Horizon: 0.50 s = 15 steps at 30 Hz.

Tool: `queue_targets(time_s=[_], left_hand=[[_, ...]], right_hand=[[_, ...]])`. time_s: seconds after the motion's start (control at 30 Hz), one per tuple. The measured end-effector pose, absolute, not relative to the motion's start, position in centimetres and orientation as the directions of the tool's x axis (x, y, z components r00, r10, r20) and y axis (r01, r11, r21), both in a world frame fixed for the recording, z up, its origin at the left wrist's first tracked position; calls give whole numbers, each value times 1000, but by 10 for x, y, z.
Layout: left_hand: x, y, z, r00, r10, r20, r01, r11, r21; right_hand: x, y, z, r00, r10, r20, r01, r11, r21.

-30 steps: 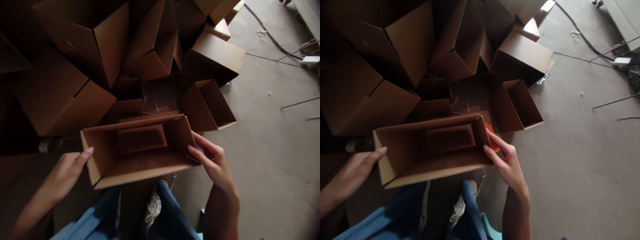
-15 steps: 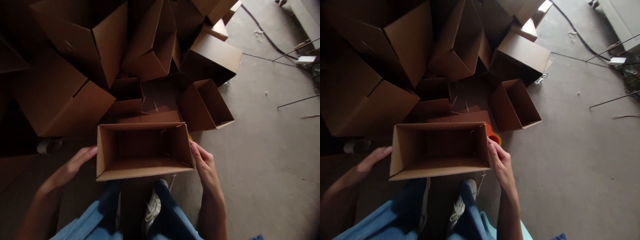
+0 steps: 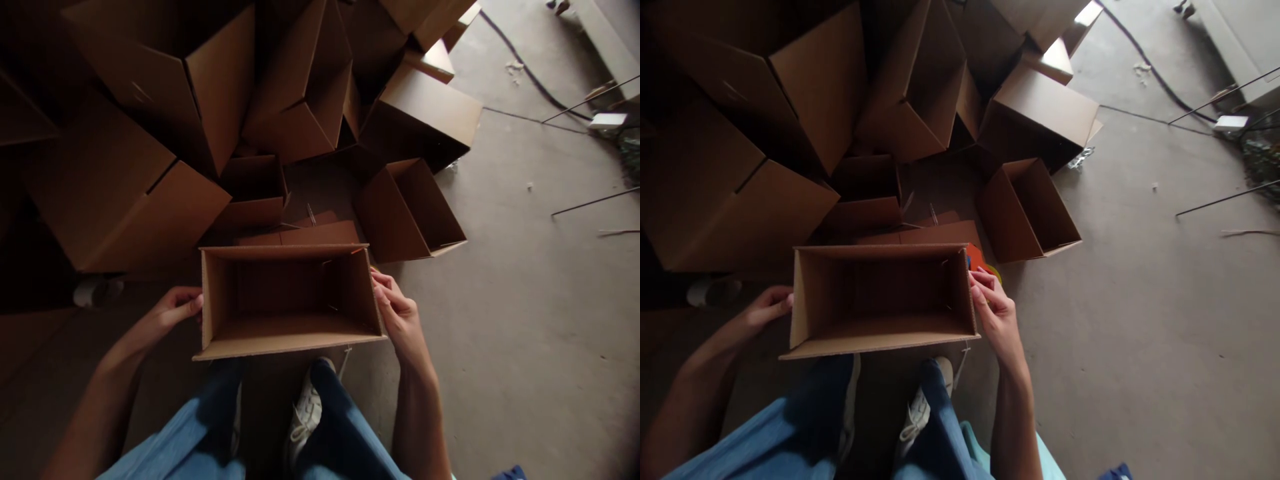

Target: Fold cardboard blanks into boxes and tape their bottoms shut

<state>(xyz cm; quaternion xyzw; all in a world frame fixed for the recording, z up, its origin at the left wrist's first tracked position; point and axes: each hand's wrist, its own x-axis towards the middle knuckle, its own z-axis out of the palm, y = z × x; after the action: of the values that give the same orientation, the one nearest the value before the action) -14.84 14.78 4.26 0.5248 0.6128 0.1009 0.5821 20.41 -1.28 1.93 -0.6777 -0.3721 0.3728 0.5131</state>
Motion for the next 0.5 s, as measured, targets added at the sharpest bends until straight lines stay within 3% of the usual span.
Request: queue_targets(time_s=[0.1,0.27,0.5], left_hand=[[-145,150,44,361,697,-620,525,397,752],[-142,154,41,427,627,-651,578,364,730],[-116,154,46,366,652,-664,729,242,640]], right_hand=[[208,-10,21,432,894,-117,159,-203,-966],[206,-8,21,452,884,-125,130,-203,-970],[201,2,22,445,895,-40,324,-203,-924]])
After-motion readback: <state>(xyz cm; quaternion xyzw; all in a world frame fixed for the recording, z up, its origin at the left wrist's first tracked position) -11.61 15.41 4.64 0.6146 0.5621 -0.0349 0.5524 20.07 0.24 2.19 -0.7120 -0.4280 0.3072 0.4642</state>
